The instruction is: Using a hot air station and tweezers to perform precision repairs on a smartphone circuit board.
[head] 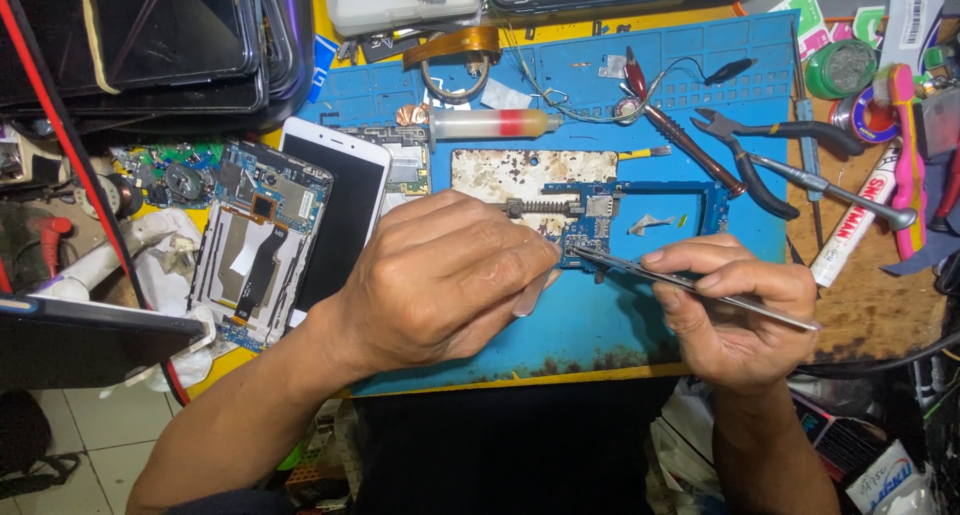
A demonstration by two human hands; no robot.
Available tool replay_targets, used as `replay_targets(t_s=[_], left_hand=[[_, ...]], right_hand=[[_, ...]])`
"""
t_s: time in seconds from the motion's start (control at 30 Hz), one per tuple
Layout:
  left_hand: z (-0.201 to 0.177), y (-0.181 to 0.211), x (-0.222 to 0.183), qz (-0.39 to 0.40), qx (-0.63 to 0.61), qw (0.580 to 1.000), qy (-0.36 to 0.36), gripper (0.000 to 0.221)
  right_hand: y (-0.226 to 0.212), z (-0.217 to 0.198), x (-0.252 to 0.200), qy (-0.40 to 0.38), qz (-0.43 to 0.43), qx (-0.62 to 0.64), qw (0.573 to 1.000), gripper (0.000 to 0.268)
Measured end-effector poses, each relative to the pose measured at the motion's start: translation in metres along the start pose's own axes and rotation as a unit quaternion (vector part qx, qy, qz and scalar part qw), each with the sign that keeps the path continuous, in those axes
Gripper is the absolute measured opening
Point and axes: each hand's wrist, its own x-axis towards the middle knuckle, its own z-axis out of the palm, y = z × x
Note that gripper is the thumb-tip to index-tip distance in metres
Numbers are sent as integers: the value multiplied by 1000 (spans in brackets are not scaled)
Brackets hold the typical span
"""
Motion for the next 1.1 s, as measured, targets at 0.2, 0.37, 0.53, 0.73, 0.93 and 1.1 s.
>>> replay_targets(t_s=[0.2, 0.37, 0.53, 0.73, 0.93, 1.1], left_hand=[[3, 1, 0, -2, -10, 1000, 4, 13], [4, 1, 1, -2, -12, 1000, 3, 12], [3, 1, 1, 0, -11, 1000, 0, 13], [3, 0, 1, 1, -11, 1000, 3, 14], [2, 0, 0, 0, -9, 1000, 2, 14], [2, 0, 0, -2, -10, 1000, 0, 14]], right_hand=[[-1, 1, 0, 3, 0, -1, 1000, 25], [2, 1, 0, 9, -21, -8, 1000, 25], [-1, 1, 0, 7, -10, -7, 1000, 25], [-1, 2, -1, 15, -13, -5, 1000, 26], [-1, 4, -1, 19, -15, -8, 1000, 26], [-2, 3, -1, 18, -5, -11, 1000, 25]])
